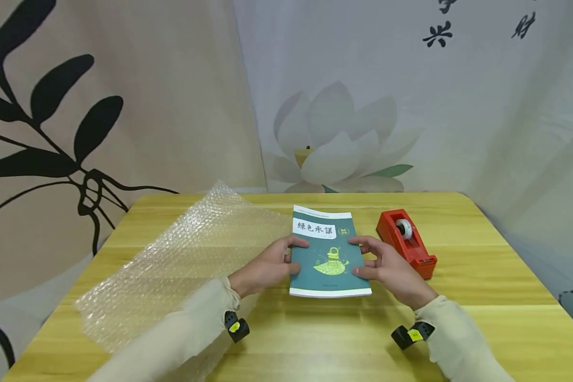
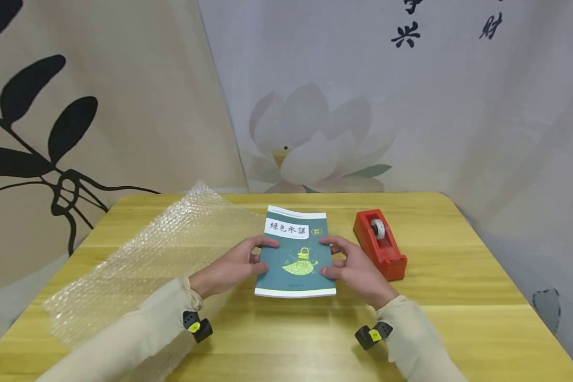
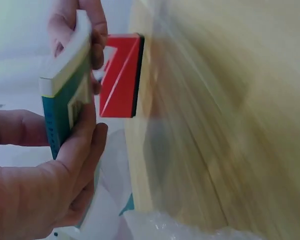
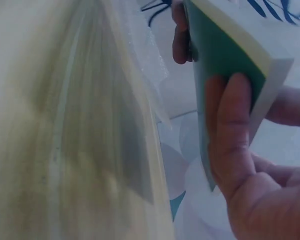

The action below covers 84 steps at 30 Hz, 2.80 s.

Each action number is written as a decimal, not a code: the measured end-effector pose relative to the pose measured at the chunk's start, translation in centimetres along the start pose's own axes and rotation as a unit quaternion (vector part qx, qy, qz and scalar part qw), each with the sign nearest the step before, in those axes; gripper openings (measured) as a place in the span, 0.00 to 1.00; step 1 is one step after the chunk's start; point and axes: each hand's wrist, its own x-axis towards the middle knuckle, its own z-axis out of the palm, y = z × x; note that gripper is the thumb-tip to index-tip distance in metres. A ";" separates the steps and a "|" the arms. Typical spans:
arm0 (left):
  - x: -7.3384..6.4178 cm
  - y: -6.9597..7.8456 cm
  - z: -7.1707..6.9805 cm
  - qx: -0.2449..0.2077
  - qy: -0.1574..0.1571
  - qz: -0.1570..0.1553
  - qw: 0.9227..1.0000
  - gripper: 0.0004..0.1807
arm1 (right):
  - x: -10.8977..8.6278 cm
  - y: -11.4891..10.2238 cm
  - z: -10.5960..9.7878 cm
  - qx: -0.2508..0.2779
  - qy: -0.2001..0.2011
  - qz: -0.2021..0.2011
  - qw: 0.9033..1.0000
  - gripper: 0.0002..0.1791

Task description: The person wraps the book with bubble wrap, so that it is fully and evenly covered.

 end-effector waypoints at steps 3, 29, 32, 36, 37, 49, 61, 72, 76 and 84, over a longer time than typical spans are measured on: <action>-0.6 -0.2 -0.6 -0.002 -0.005 0.001 1.000 0.29 | 0.2 -0.5 0.6 -0.010 -0.003 -0.013 1.000 0.37; -3.9 -2.7 -5.3 -0.046 0.046 -0.021 0.998 0.31 | 2.8 -2.0 5.5 0.007 -0.010 -0.027 1.000 0.36; -4.2 -2.9 -5.8 -0.048 0.053 -0.022 0.997 0.32 | 3.3 -2.2 6.4 0.022 -0.013 -0.030 0.999 0.36; -4.8 -3.5 -6.7 -0.054 0.062 -0.029 0.996 0.31 | 3.9 -2.3 7.5 0.035 -0.023 -0.040 0.998 0.37; -5.0 -3.7 -6.9 -0.056 0.064 -0.031 0.996 0.31 | 4.0 -2.3 7.8 0.038 -0.027 -0.043 0.998 0.38; -6.5 -5.2 -8.8 -0.053 0.108 -0.023 0.992 0.34 | 5.1 -2.5 10.6 0.069 -0.070 -0.062 0.993 0.43; -7.8 -6.3 -10.9 -0.057 0.143 -0.027 0.988 0.32 | 6.3 -2.9 14.0 0.075 -0.032 -0.031 0.996 0.39; -8.9 -6.7 -12.0 -0.049 0.148 -0.041 0.987 0.32 | 7.0 -3.2 15.4 0.106 -0.048 -0.016 0.993 0.41; -8.9 -6.9 -12.2 -0.058 0.152 -0.035 0.986 0.33 | 7.3 -3.0 15.7 0.087 -0.042 -0.021 0.995 0.42; -9.2 -7.6 -12.7 -0.041 0.185 -0.032 0.981 0.31 | 8.1 -3.1 16.6 0.078 -0.053 -0.032 0.995 0.41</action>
